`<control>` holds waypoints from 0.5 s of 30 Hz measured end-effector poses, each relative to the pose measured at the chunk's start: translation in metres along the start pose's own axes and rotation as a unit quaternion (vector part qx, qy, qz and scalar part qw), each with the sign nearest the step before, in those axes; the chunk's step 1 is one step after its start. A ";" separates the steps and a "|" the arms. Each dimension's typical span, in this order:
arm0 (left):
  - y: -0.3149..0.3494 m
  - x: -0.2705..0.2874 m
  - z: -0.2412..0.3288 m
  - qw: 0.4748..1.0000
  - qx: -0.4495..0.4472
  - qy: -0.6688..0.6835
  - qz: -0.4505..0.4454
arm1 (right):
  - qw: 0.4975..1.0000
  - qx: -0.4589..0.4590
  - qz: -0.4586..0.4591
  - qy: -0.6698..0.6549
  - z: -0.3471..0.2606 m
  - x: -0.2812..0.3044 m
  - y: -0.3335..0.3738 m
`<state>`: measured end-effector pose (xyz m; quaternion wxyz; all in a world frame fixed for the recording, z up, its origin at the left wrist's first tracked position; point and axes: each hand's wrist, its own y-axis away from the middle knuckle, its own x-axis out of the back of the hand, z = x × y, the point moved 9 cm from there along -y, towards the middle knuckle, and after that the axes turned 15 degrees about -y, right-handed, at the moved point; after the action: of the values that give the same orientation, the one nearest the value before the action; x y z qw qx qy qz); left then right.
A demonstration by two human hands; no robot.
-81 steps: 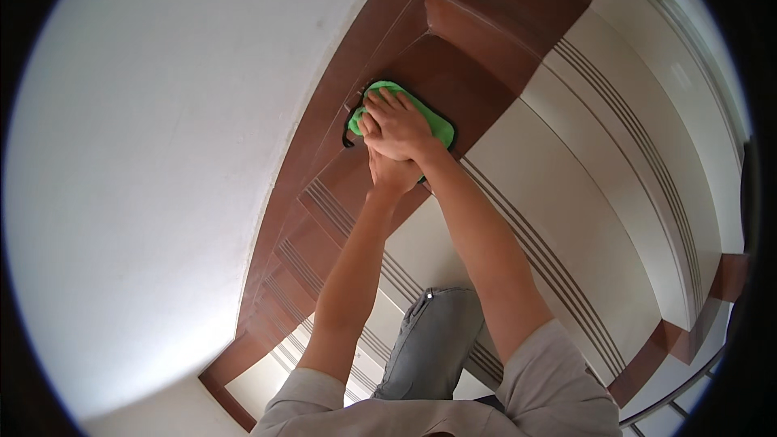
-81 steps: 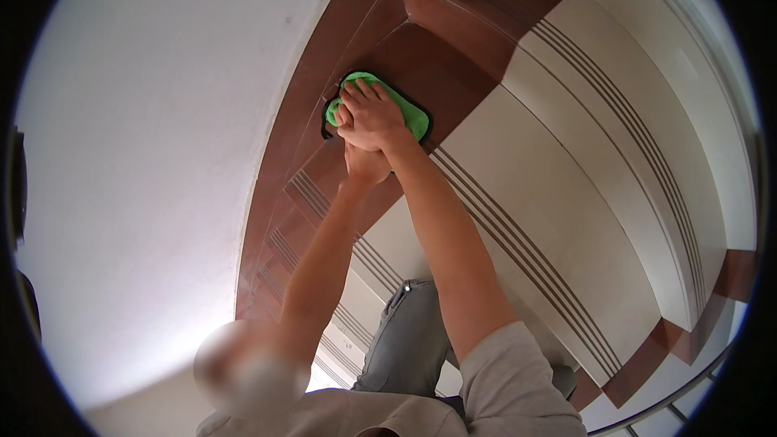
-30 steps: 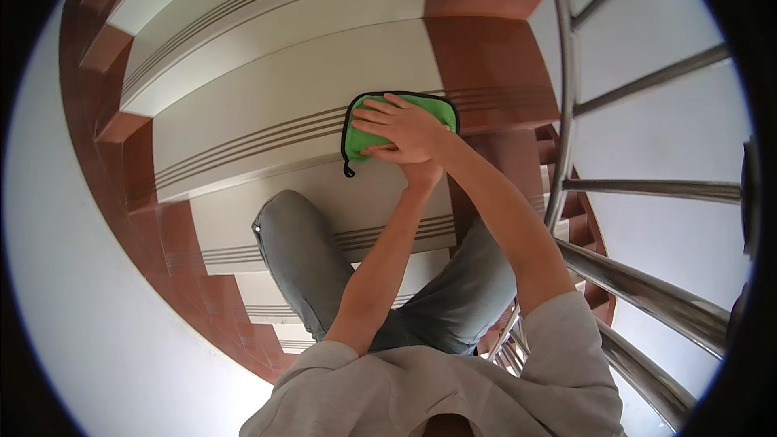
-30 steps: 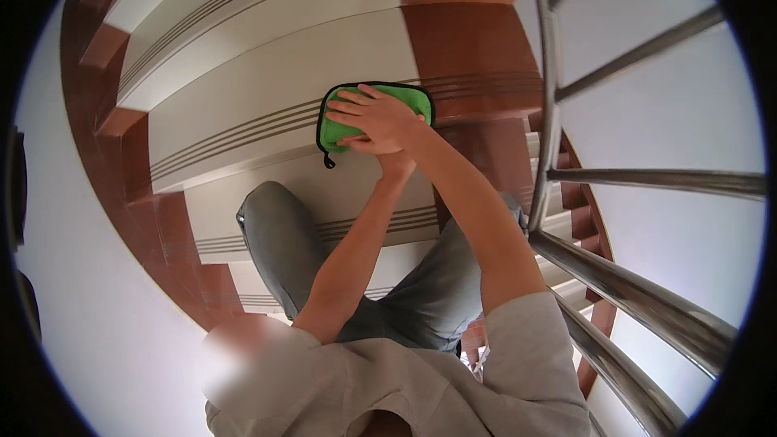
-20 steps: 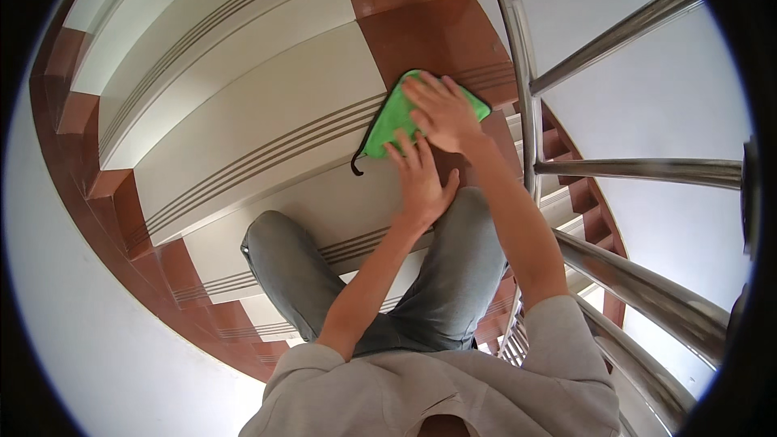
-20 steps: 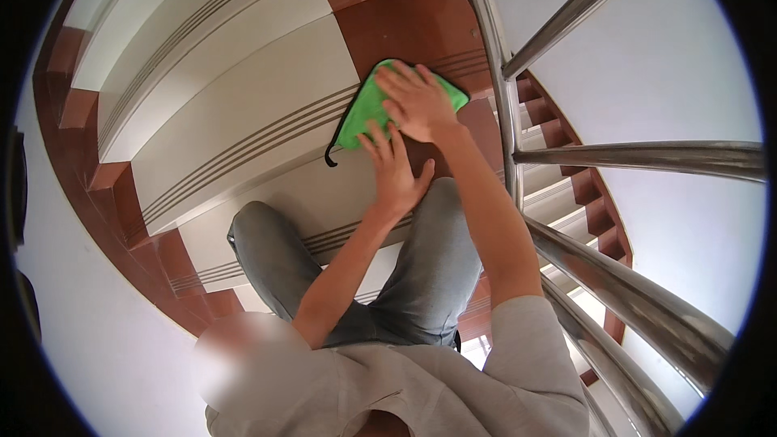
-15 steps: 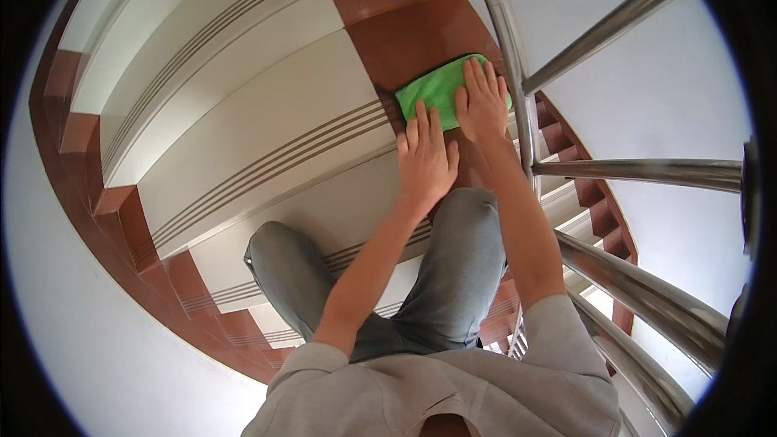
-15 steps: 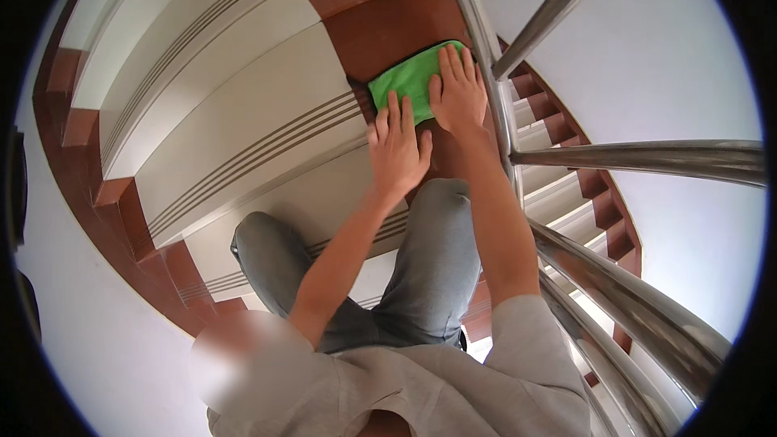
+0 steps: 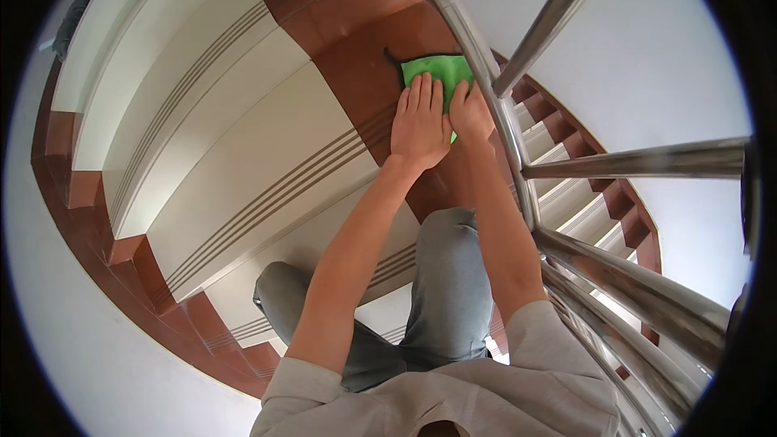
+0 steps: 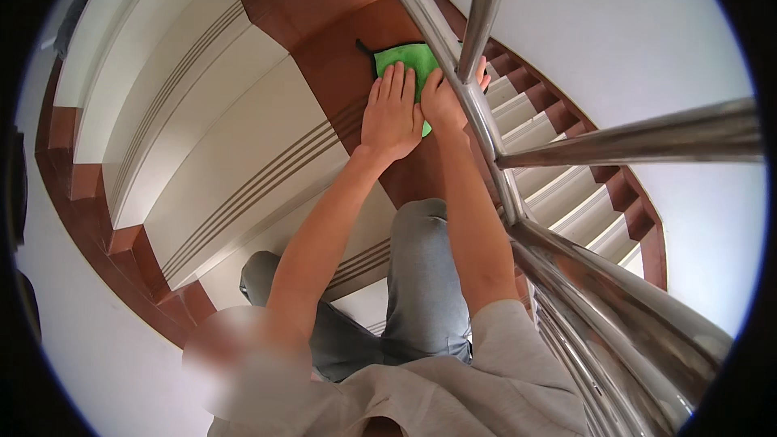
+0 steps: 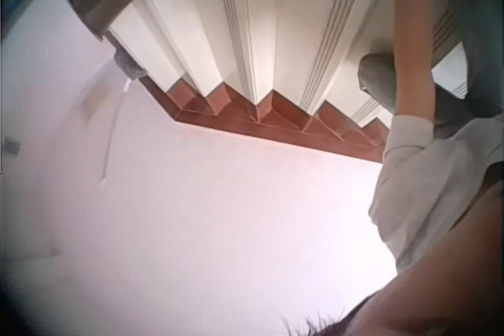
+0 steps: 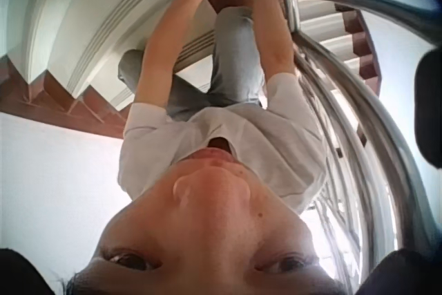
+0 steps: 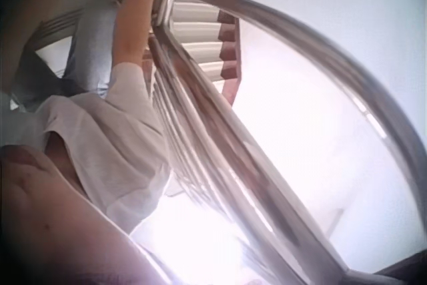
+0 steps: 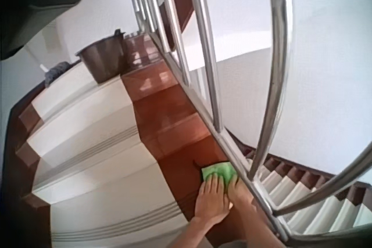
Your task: The person cleans a spiral staircase by wiping the metal handrails and the stair treads with a green cloth. They repeatedly dip the cloth into a bucket of water to wet it before continuing to wipe different sections of the stairs and railings.
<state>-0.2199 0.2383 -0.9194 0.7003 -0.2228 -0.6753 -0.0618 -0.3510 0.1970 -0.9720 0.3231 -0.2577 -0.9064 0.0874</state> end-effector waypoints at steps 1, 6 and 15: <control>0.001 -0.001 -0.002 1.000 -0.004 -0.009 -0.003 | 0.999 -0.019 -0.033 -0.005 0.000 -0.002 0.003; 0.025 0.004 -0.019 0.999 -0.019 -0.021 -0.015 | 0.998 0.000 -0.067 0.007 -0.038 0.000 0.029; 0.161 0.043 -0.129 0.998 -0.001 -0.042 -0.044 | 0.962 0.150 -0.203 0.105 -0.163 -0.068 0.158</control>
<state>-0.0360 0.3402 -0.9132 0.6677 -0.1956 -0.7134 -0.0838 -0.1386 0.2949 -0.9337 0.4621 -0.0248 -0.8773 0.1273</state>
